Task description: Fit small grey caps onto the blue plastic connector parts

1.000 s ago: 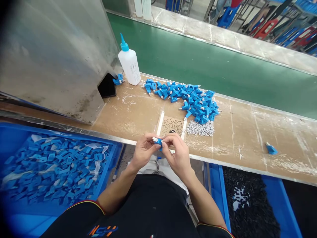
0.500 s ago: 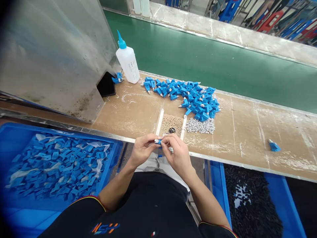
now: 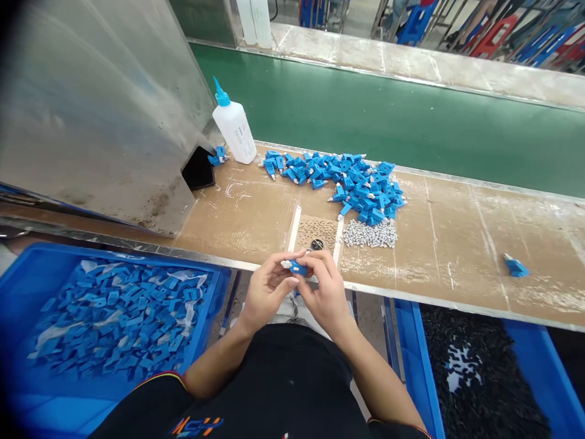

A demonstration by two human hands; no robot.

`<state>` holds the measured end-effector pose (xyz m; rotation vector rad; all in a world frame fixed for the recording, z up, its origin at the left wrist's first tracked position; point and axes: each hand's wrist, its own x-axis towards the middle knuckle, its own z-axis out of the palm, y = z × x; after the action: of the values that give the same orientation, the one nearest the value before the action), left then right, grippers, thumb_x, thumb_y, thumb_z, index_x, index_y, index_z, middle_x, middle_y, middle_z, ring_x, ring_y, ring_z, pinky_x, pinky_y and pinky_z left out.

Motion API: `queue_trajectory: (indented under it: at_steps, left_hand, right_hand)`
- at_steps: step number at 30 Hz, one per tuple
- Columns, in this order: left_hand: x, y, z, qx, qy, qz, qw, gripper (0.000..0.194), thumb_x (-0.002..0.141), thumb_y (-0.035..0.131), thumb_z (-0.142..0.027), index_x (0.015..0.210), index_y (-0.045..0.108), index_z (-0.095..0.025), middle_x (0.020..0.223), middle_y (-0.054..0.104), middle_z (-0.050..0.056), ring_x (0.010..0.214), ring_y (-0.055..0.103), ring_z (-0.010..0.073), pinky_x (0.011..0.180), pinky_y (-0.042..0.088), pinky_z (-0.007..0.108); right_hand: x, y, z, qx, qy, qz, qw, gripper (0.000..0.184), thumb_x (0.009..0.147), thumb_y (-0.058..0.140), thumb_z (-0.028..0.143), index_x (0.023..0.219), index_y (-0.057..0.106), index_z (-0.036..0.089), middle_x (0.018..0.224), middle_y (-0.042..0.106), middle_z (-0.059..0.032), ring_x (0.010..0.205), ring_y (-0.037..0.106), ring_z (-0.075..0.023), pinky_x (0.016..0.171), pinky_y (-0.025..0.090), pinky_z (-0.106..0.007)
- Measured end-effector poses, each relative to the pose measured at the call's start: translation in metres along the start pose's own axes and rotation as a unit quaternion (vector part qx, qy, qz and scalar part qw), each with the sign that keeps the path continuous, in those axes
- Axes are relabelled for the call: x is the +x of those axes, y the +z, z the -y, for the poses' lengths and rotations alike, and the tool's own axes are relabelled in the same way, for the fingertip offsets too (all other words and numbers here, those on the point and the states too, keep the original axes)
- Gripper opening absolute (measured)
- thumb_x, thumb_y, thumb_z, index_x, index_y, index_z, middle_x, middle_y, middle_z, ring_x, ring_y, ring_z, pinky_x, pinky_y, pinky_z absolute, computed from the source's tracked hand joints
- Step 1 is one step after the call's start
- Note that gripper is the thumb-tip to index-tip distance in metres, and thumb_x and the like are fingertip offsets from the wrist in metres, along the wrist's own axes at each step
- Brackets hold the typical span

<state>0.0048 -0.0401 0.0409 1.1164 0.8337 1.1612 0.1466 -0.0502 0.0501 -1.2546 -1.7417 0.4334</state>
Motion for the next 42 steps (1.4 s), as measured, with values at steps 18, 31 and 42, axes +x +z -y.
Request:
queue_trajectory:
  at_steps: [18,31,42]
  left_hand:
    - [0.129,-0.039,-0.006,0.237,0.108,0.109,0.959,0.016,0.092,0.063,-0.026,0.103,0.074,-0.022,0.105,0.075,0.009,0.104,0.070,0.0241,0.095,0.055,0.038]
    - [0.249,-0.068,0.003,0.745,0.097,0.138,0.645,0.029,0.088,0.059,-0.014,0.117,0.058,-0.016,0.123,0.059,0.019,0.120,0.057,0.0377,0.102,0.047,0.049]
    - [0.179,-0.073,-0.008,0.601,0.101,0.086,0.788,0.019,0.088,0.060,-0.018,0.106,0.065,-0.016,0.106,0.070,0.012,0.101,0.067,0.0269,0.094,0.053,0.040]
  right_hand:
    - [-0.002,-0.079,-0.068,-0.211,0.074,-0.109,0.969,0.012,0.093,0.060,0.028,0.102,0.066,0.025,0.090,0.061,-0.0073,0.067,0.055,-0.0188,0.063,0.048,-0.034]
    - [-0.009,-0.254,-0.190,-0.491,0.384,-0.156,0.766,0.022,0.080,0.060,0.019,0.099,0.067,0.012,0.111,0.058,-0.0247,0.107,0.052,-0.0361,0.087,0.040,-0.048]
    - [-0.002,-0.091,-0.139,-0.219,0.107,0.102,0.964,0.015,0.092,0.048,0.024,0.085,0.061,0.023,0.080,0.066,-0.0059,0.070,0.060,-0.0201,0.067,0.049,-0.032]
